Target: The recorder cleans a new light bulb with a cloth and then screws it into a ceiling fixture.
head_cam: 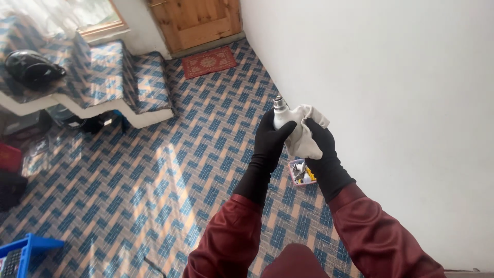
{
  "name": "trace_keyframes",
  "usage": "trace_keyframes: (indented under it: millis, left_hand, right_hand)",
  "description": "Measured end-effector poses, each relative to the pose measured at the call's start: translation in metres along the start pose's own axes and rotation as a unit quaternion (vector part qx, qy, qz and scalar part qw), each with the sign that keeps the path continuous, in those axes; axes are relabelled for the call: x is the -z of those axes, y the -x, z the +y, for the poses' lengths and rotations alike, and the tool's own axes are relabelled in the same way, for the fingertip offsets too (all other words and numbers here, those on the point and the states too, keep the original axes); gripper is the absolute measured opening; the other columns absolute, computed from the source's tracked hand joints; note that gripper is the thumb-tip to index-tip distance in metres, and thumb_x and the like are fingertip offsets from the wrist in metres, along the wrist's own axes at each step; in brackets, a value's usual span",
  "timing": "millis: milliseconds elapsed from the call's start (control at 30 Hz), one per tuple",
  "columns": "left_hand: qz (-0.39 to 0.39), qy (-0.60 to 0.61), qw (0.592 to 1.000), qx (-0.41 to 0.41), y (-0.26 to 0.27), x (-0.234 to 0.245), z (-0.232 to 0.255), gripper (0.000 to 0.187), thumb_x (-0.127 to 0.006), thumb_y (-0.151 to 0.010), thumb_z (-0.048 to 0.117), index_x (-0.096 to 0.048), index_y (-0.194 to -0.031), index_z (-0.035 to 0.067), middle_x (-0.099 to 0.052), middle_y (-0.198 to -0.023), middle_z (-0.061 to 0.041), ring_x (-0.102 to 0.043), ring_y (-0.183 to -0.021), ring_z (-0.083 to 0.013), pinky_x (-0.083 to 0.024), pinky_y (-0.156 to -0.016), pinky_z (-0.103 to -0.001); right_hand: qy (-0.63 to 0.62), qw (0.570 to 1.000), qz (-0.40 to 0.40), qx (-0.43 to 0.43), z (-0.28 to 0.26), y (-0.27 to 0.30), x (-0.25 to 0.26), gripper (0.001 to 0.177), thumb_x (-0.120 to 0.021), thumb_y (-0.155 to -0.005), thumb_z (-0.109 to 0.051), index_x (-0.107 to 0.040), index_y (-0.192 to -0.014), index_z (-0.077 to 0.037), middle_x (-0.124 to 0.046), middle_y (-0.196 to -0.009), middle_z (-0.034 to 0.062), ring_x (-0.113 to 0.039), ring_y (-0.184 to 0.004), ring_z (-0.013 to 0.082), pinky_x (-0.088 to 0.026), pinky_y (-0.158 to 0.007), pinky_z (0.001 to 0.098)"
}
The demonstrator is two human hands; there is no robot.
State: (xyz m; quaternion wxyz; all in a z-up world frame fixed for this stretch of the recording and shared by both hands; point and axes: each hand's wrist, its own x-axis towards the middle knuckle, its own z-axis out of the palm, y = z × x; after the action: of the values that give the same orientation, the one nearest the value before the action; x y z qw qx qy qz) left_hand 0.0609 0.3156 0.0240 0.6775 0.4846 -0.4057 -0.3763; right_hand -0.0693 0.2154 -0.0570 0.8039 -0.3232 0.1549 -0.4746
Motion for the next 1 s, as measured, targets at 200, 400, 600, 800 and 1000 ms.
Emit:
trace_keyframes:
  millis: [200,400,600,800,1000]
  left_hand:
    - [0.029,-0.002,0.999,-0.032,0.069,0.013,0.008,0.065,-0.081,-0.083,0.017,-0.053,-0.140,0.002,-0.065,-0.124,-0.013,-0.066,-0.114,-0.0248,-0.058,-0.100,-0.040]
    - [0.071,0.025,0.996,-0.039,0.122,-0.007,0.030,0.071,-0.080,-0.080,0.015,-0.050,-0.143,0.006,-0.062,-0.125,-0.011,-0.064,-0.115,-0.0228,-0.057,-0.100,-0.039]
    - [0.127,0.040,0.990,-0.044,0.178,-0.045,0.034,0.072,-0.082,-0.080,0.019,-0.050,-0.143,0.005,-0.062,-0.126,-0.011,-0.066,-0.115,-0.0238,-0.059,-0.100,-0.039]
    - [0.206,0.004,0.975,-0.078,0.233,-0.110,0.002,0.073,-0.083,-0.079,0.023,-0.051,-0.142,0.005,-0.063,-0.127,-0.013,-0.066,-0.116,-0.0254,-0.058,-0.101,-0.041]
    - [0.260,-0.009,0.963,-0.066,0.301,-0.166,-0.010,0.072,-0.083,-0.081,0.024,-0.050,-0.142,0.006,-0.062,-0.130,-0.012,-0.065,-0.119,-0.0247,-0.058,-0.103,-0.041]
  right_hand:
    - [-0.027,0.995,0.045,-0.084,-0.029,0.081,-0.068,0.047,-0.064,-0.098,-0.033,-0.058,-0.132,0.000,-0.069,-0.116,0.0117,-0.070,-0.103,0.0212,-0.059,-0.088,0.0319]
    - [-0.004,0.995,0.002,-0.102,-0.040,0.116,-0.054,0.043,-0.069,-0.098,-0.028,-0.060,-0.130,-0.001,-0.068,-0.118,0.0103,-0.070,-0.105,0.0181,-0.058,-0.090,0.0295]
    - [0.124,0.977,-0.171,0.042,-0.069,0.162,-0.061,0.022,-0.063,-0.100,-0.014,-0.064,-0.117,0.000,-0.069,-0.108,0.0108,-0.071,-0.095,0.0169,-0.059,-0.081,0.0292]
    - [0.231,0.967,-0.107,-0.007,-0.093,0.196,0.002,0.025,-0.066,-0.098,-0.010,-0.064,-0.121,-0.003,-0.068,-0.105,0.0055,-0.066,-0.090,0.0128,-0.055,-0.077,0.0266]
    - [0.221,0.959,-0.141,-0.110,-0.103,0.242,0.046,0.037,-0.068,-0.094,-0.015,-0.065,-0.129,-0.005,-0.070,-0.110,0.0030,-0.069,-0.097,0.0118,-0.056,-0.084,0.0265]
